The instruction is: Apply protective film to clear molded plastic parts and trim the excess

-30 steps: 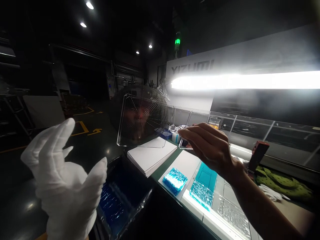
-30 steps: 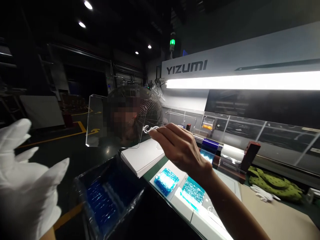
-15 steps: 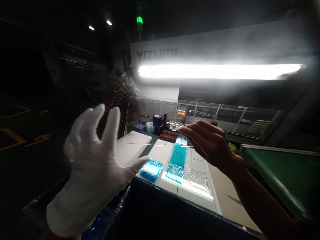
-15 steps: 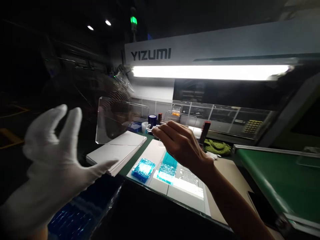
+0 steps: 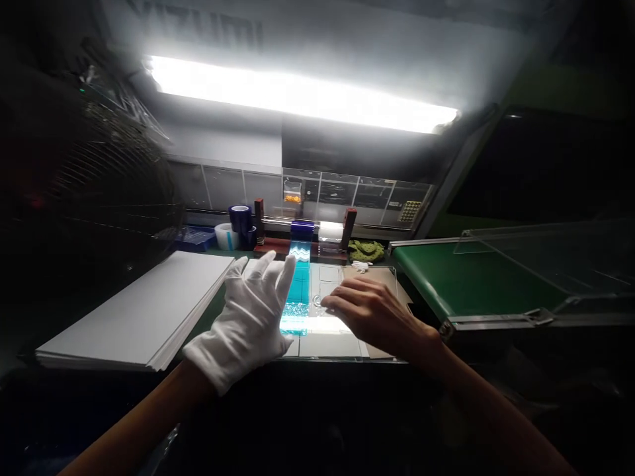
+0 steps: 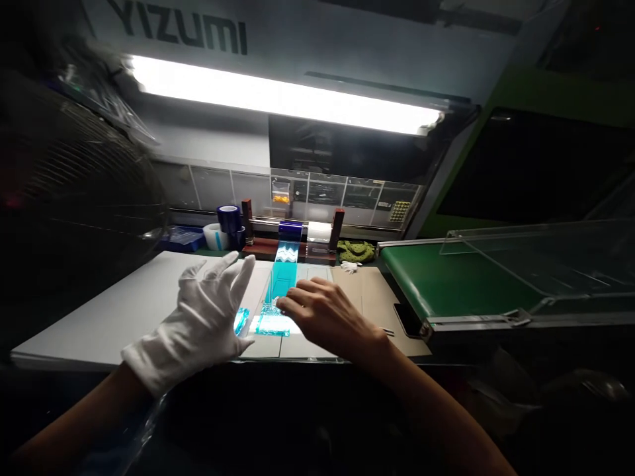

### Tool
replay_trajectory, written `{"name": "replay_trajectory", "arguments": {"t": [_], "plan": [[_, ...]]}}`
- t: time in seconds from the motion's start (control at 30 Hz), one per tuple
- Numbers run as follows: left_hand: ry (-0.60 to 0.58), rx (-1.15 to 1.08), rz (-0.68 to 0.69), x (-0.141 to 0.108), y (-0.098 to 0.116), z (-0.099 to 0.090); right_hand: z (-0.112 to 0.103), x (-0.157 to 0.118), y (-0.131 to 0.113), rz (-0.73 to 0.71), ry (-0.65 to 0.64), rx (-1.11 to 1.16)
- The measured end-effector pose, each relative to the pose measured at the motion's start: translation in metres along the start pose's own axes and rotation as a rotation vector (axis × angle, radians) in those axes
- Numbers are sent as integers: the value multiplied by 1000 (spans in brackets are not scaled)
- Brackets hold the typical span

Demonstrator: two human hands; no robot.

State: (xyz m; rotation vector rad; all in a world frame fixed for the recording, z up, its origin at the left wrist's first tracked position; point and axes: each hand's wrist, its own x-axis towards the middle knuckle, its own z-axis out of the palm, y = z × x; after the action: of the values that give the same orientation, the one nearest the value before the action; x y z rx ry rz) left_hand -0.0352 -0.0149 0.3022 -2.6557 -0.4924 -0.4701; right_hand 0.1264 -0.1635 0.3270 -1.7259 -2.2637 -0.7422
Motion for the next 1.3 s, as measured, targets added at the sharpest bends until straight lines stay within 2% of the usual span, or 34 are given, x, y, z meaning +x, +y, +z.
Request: {"name": "replay_trajectory", "arguments": {"t": [0.1,0.2,0.3,0.4,0.5,0.57,0.63,0.73,0.83,0.9,0.97,1.1,1.17,1.23,1.3], "plan": [[-92,-78,22,5,0,6,-7,-23,12,171,-47,39],[-131,-155,50,7,-3,16,-6,-46,23,297,-196,21],[-51,-241,90,4,-9,32,3,-60,28,344,-358,58],[36,-340,128,0,-15,50,10,-66,31,369,-424,136],[88,-513,143,-6,-19,62,13,-68,32,414,-410,239],[130,-735,165,-9,-14,66,19,-69,28,459,-389,351],[166,-1012,153,-12,0,69,30,-72,23,485,-363,506],[165,-1369,23,-15,27,76,49,-80,15,501,-289,724],[93,-1517,-34,-15,40,84,56,-90,17,528,-247,792],[34,-1466,8,-11,35,86,49,-95,22,533,-277,722],[-46,-1258,89,-2,25,82,36,-95,27,530,-323,556],[-246,-499,222,30,22,63,8,-74,26,444,-399,163],[-302,-244,249,44,30,54,2,-62,23,395,-421,54],[-310,-162,260,51,36,51,1,-60,24,395,-427,30],[-280,-290,239,46,39,57,7,-74,28,453,-411,117]]}}
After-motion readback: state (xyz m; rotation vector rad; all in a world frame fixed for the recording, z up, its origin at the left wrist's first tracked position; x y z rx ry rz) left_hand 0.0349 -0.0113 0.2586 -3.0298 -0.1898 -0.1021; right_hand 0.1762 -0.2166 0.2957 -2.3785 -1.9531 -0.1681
